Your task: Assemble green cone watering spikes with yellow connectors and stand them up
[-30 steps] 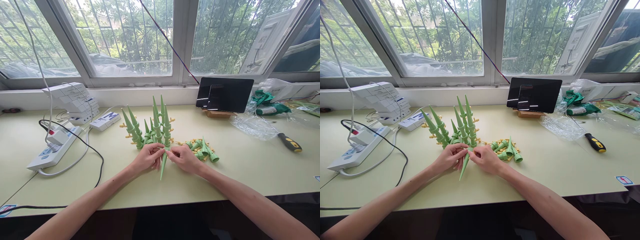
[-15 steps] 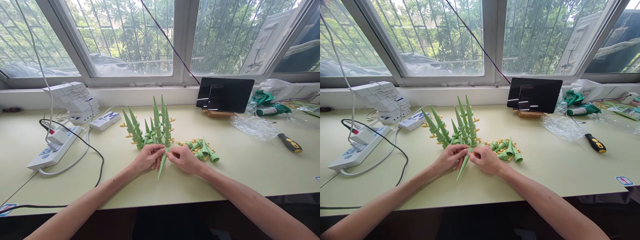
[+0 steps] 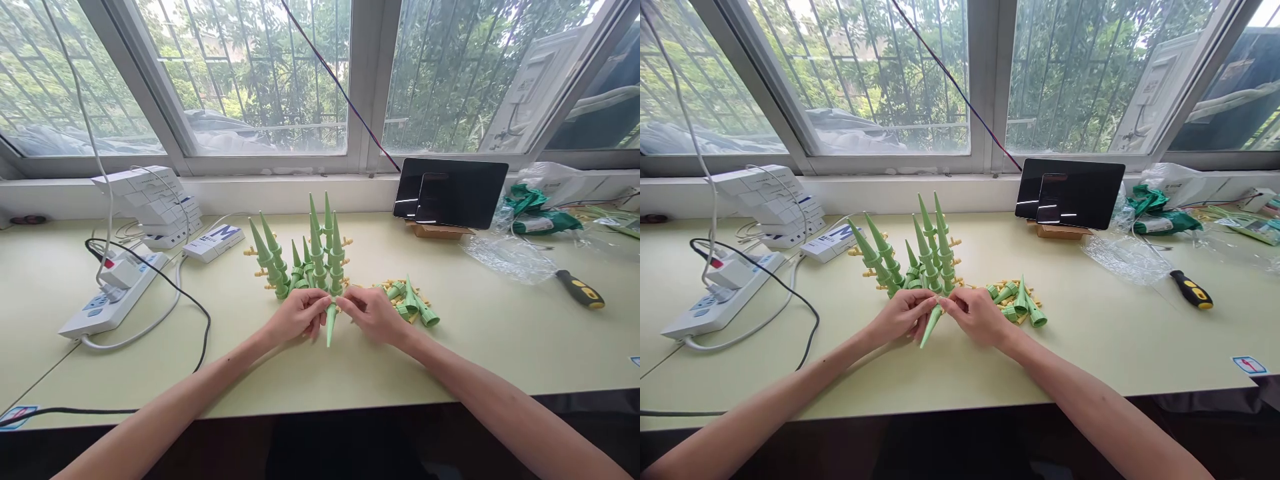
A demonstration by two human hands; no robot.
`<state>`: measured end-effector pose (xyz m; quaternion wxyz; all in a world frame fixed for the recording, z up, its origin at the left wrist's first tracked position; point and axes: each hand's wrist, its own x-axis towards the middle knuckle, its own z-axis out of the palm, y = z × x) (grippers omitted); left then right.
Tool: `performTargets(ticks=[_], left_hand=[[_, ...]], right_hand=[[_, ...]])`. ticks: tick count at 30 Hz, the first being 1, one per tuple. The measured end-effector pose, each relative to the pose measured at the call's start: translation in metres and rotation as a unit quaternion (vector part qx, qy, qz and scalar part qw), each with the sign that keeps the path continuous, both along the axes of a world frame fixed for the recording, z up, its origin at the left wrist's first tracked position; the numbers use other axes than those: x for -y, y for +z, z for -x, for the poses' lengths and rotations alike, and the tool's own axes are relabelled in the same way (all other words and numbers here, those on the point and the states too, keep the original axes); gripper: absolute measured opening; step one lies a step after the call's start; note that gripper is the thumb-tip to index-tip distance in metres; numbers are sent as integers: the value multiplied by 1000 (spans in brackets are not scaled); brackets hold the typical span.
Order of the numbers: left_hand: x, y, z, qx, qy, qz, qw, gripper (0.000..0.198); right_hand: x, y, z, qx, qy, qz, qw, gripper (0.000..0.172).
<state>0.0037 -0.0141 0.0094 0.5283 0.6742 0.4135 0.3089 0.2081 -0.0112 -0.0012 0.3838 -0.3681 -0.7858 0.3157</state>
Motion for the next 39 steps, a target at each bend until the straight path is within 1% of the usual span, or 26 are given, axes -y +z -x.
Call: performTargets(ticks=[5,10,14,19,22,25,27,31,35,37,38,39], left_hand=[[0,3,0,20,-17,49,998,39],[-3,3,1,44,14,64,997,44],[-3,0,2,70,35,81,994,41],[-3,1,1,98,29,103,989,41],[-3,1,1,122,33,112,986,41],[-4,-1,2,127,30,119,984,41],[-3,-1,2,119,20,116,986,42],[-1,-1,2,71,-8,89,994,41],[1,-3,3,-6,-27,32,999,42],[1,-5,4,-47,-12,-30,998,43],[1,-6,4,-68,-1,-71,995,43],[0,-8,5,-95,9,-131,987,45]], right_hand=[[0,2,-2,-22,22,-8,999,27],[4,4,-4,-48,31,-63,996,16],[7,3,-5,-55,66,-101,991,29],[5,-3,-4,-44,87,-124,987,27],[5,-3,-4,-24,87,-143,986,27],[6,0,-4,-6,69,-161,984,17],[7,2,-3,-18,53,-166,985,12],[8,2,-3,-64,19,-159,985,13],[6,0,-4,-69,-5,-153,986,11],[5,1,-5,-69,-20,-167,983,9],[4,2,-6,-68,-28,-178,981,9],[3,3,-8,-65,-37,-190,979,9]])
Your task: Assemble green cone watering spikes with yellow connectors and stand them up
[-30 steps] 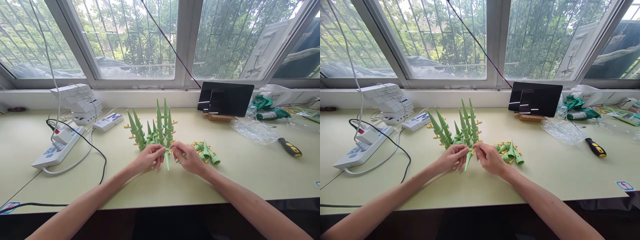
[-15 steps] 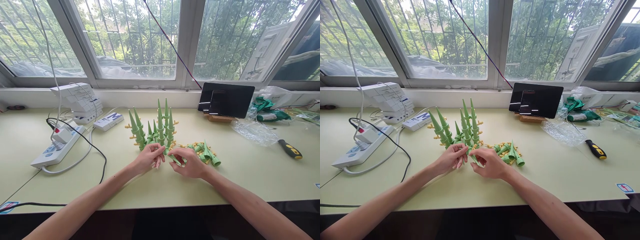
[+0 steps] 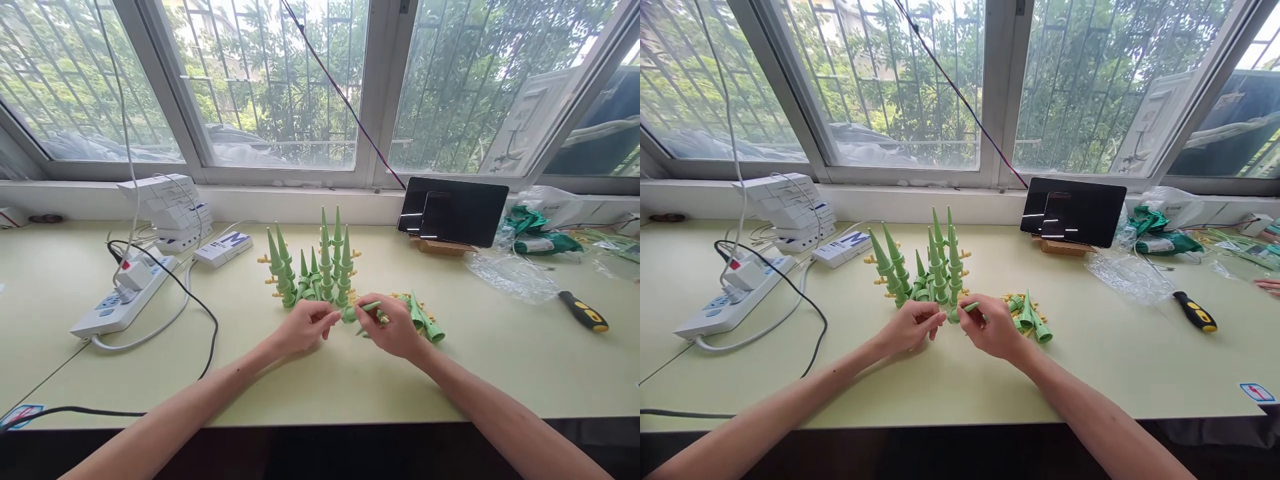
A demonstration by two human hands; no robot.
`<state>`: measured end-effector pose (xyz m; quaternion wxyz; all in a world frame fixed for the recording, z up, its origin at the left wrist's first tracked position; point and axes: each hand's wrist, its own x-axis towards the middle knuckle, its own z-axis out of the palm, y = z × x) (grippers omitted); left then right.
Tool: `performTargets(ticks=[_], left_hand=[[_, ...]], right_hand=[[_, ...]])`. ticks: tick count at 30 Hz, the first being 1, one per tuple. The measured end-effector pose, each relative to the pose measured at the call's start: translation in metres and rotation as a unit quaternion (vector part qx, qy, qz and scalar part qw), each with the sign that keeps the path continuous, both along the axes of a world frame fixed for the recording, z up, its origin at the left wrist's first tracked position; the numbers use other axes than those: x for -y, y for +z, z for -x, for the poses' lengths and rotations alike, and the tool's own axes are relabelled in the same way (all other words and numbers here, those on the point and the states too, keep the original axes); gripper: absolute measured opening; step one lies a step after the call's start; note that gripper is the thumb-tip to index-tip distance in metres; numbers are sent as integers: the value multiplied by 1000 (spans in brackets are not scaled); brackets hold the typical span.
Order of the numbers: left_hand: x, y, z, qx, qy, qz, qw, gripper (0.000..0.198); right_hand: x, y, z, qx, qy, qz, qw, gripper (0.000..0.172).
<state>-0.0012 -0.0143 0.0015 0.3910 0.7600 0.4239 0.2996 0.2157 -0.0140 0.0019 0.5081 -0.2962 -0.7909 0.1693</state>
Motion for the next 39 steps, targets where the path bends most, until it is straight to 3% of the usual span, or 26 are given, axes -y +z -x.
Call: performTargets(ticks=[3,6,9,12,17,22,29,39], left_hand=[[-2,-4,1,-54,-19,-122,991,47],[-2,-6,2,-71,-43,-156,984,45],[-2,-5,2,-73,-53,-174,981,44],[-2,-3,2,-83,-58,-185,977,44],[-4,-7,4,-82,-60,-185,977,44],[-5,-10,5,-93,-61,-192,975,45],[-3,-6,4,-115,-63,-193,972,45],[-4,-9,5,-122,-67,-202,969,44]], right_hand=[[-3,9,-8,18,-45,-40,998,10],[-9,24,-18,25,-110,-60,992,12],[-23,41,-28,14,-164,-23,986,14],[-47,50,-35,40,-176,54,982,18],[-90,42,-29,154,-162,132,966,18],[-110,28,-14,174,-155,137,963,16],[-117,18,-5,226,-89,149,959,12],[-109,19,-5,244,-79,168,952,12]])
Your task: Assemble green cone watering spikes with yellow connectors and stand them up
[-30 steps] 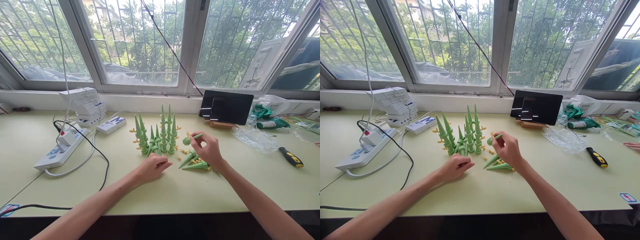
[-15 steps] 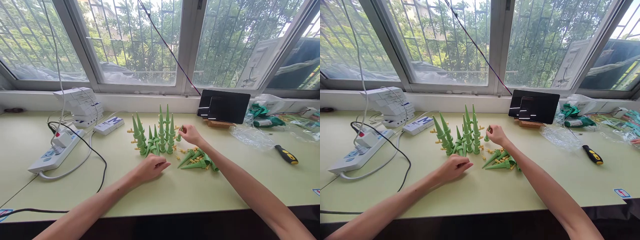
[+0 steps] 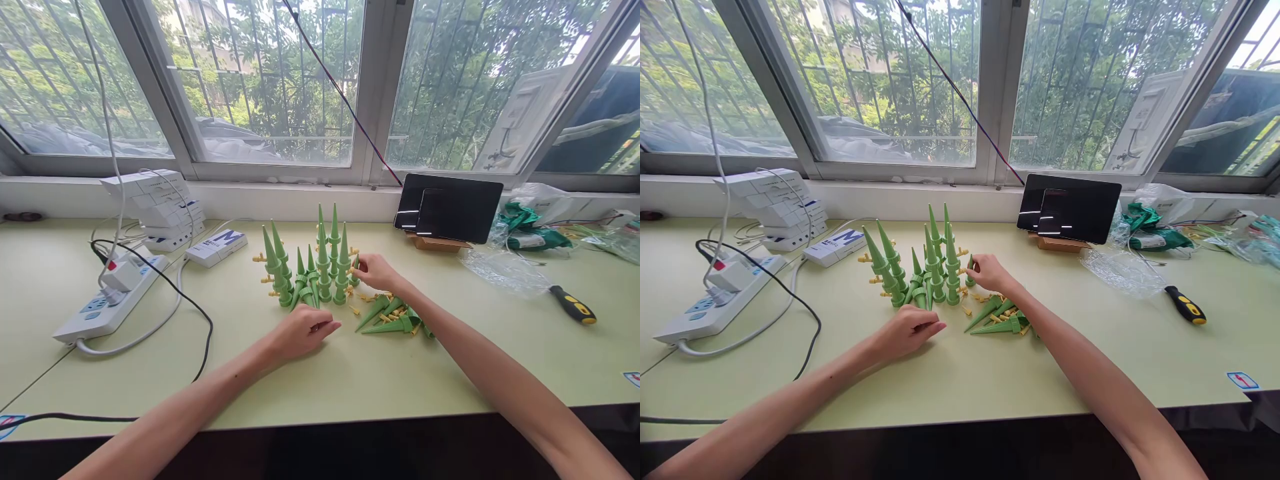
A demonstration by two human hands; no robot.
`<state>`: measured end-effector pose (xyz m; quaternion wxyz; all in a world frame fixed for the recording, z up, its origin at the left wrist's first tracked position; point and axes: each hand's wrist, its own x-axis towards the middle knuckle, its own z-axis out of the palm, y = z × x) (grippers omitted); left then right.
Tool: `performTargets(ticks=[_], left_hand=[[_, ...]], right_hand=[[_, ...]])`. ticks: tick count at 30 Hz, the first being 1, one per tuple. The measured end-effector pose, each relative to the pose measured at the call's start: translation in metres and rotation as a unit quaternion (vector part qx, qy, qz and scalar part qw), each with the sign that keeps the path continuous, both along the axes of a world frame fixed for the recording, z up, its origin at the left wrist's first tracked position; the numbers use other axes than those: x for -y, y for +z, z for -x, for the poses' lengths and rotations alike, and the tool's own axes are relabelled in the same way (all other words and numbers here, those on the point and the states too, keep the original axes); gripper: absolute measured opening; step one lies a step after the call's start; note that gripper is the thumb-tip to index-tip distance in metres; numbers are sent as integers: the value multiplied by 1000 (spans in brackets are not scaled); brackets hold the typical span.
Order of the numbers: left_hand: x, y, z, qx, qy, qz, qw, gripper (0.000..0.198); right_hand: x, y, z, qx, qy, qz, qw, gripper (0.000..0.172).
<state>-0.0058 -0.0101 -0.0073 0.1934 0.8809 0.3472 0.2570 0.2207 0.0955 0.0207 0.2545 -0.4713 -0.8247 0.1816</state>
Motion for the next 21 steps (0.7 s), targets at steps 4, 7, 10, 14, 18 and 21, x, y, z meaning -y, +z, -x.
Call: performTargets(ticks=[4,7,10,14,18,21], left_hand=[[-2,-1,1,5,-8,-10,1000,43],[-2,-2,2,12,-14,-29,999,42],[-2,-2,2,16,-17,-46,999,41],[-2,0,2,12,-11,-53,998,40],[-2,0,2,12,-4,-51,999,41],[-4,-2,2,13,-1,-46,999,41]], right_hand=[[5,5,-7,-6,-11,12,1000,15],[14,12,-16,-12,-27,25,999,22],[26,19,-25,10,-38,20,999,16],[44,23,-35,58,-25,20,998,16],[54,15,-41,84,-32,-16,996,18],[57,7,-45,87,-36,-33,995,18]])
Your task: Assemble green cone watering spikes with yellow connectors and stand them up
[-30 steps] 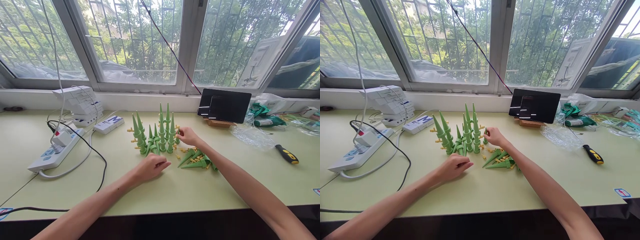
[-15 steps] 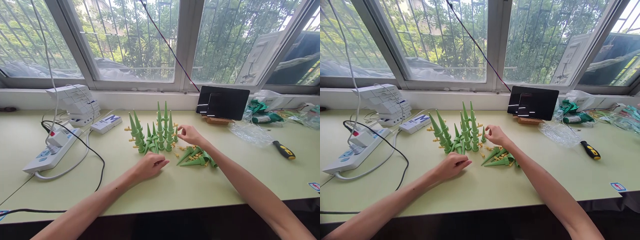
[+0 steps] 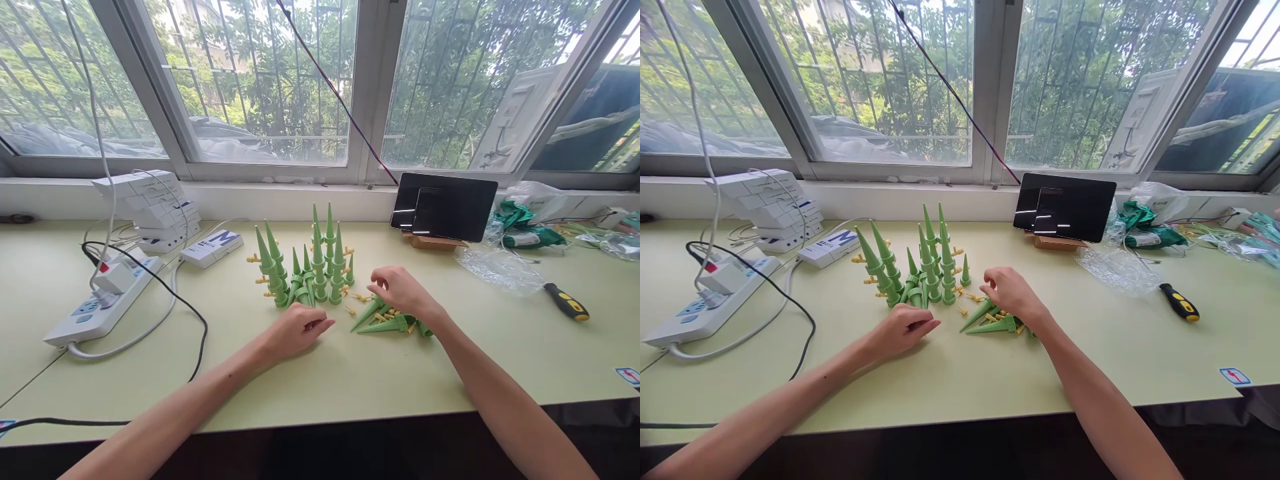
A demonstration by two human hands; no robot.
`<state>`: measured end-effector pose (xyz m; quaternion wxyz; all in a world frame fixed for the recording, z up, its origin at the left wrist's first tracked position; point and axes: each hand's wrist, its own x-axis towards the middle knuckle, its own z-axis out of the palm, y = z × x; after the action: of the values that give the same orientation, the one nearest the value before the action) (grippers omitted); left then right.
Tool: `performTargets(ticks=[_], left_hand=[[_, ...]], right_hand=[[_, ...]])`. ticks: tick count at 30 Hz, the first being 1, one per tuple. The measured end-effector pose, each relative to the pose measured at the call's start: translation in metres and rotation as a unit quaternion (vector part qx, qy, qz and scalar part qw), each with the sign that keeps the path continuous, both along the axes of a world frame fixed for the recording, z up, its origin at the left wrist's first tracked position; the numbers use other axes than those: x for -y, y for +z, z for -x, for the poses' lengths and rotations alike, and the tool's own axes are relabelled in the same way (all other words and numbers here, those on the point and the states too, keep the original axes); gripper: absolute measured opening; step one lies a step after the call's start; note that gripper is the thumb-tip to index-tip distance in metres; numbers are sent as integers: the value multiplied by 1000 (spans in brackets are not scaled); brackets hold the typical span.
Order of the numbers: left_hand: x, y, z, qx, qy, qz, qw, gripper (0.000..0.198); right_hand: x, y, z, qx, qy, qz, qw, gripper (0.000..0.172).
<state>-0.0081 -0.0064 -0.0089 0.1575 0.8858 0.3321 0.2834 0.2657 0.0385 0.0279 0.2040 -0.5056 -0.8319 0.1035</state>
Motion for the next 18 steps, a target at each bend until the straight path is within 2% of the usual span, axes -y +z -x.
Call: performTargets(ticks=[5,18], left_hand=[[-1,-1,0,1,8,7,1000,40],[-3,-4,4,-6,23,8,1000,42]], right_hand=[[1,-7,-5,0,5,9,1000,19],[8,-7,0,12,15,58,998,15]])
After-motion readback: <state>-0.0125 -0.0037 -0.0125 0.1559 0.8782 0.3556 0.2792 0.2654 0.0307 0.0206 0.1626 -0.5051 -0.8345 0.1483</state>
